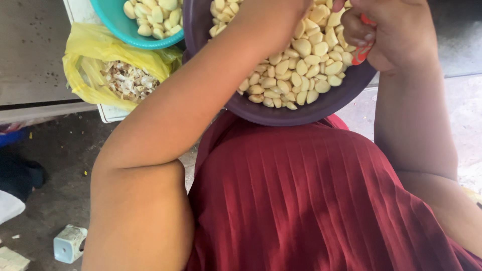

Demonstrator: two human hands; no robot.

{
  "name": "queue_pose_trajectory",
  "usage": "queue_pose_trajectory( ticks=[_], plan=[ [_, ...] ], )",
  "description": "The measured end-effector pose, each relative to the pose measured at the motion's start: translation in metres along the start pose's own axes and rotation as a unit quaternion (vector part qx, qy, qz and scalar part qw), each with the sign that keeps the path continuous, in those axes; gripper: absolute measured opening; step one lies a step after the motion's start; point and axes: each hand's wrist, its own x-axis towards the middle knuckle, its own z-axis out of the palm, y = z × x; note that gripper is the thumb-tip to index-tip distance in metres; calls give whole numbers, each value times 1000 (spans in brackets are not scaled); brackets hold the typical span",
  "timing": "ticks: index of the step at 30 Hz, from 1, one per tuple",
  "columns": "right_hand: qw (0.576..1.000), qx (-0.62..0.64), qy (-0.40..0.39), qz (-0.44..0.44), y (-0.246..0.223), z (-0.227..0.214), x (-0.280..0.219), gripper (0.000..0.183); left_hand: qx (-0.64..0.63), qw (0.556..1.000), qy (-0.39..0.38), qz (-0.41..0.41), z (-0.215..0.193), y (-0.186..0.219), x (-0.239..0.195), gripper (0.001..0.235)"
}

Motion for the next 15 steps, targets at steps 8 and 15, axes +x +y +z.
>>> queue_pose_trajectory(
  ticks=[8, 15],
  plan=[
    [997, -14, -69, -2, 4, 2, 1, 5, -476, 873, -109, -18, -37, -23, -9, 17],
    [990, -88, -80, -76, 10, 24, -1, 34, -564, 825, -12, 30, -61, -4, -44, 16]
  ],
)
